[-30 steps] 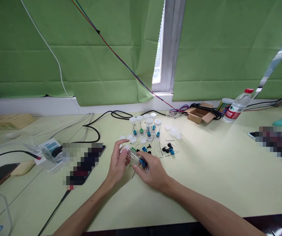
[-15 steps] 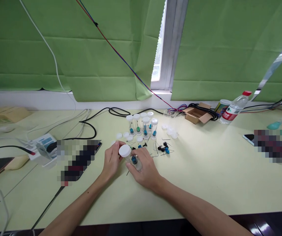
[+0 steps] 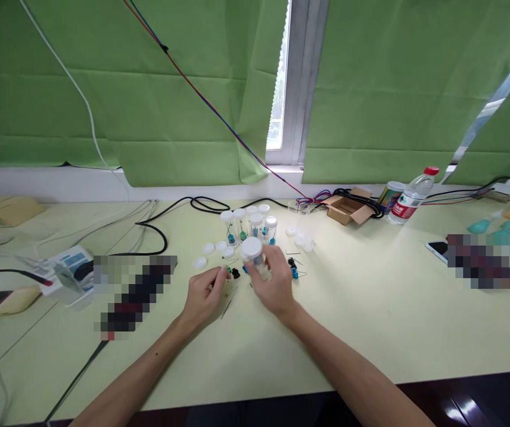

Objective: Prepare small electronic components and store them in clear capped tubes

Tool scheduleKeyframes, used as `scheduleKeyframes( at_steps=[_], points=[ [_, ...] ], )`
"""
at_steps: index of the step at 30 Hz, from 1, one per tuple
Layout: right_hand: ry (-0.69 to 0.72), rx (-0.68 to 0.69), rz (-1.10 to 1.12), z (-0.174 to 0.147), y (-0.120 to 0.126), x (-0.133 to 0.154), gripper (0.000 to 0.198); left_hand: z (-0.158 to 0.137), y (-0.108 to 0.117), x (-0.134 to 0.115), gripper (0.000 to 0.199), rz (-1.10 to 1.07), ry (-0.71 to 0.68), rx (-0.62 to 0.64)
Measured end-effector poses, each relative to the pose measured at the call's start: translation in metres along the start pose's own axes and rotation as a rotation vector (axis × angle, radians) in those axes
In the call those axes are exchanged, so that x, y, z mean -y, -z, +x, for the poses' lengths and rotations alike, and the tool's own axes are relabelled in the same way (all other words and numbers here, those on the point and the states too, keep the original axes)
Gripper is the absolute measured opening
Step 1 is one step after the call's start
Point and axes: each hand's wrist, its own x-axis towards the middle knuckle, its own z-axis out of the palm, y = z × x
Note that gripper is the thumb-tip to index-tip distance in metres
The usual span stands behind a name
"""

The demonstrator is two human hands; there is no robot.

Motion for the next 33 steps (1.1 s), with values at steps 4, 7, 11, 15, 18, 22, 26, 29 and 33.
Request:
scheduleKeyframes(
  at_steps=[4, 7, 11, 15, 18, 22, 26, 29, 33],
  points=[
    [-0.145, -0.192, -0.077, 0.033, 0.027, -0.018, 0.020, 0.001, -0.002, 0.001, 0.037, 0.032, 0.007, 0.002],
    [-0.179, -0.122, -0.170, 0.047, 0.039, -0.034, 0.029, 0.000, -0.003, 0.002, 0.037, 0.037, 0.002, 0.018],
    [-0.175, 0.042, -0.246, 0.045, 0.034, -0.056, 0.024, 0.001, -0.005, 0.005, 0.039, 0.050, -0.020, 0.013],
    [-0.175, 0.123, -0.248, 0.041, 0.021, -0.075, 0.021, 0.002, -0.006, 0.008, 0.037, 0.065, -0.019, 0.014],
    [-0.182, 0.151, -0.232, 0.043, 0.015, -0.085, 0.021, 0.002, -0.005, 0.009, 0.036, 0.087, -0.020, 0.007],
    [-0.227, 0.191, -0.166, 0.050, 0.009, -0.096, 0.021, 0.002, -0.005, 0.008, 0.035, 0.099, -0.023, 0.006],
    [-0.272, 0.209, -0.111, 0.056, 0.003, -0.107, 0.027, 0.004, -0.005, 0.007, 0.035, 0.098, -0.020, 0.016],
    [-0.276, 0.230, -0.083, 0.057, -0.001, -0.111, 0.029, 0.004, -0.005, 0.006, 0.036, 0.102, -0.012, 0.017],
    [-0.255, 0.254, -0.098, 0.052, 0.001, -0.107, 0.035, 0.004, -0.003, 0.005, 0.036, 0.104, -0.018, 0.002]
  ],
)
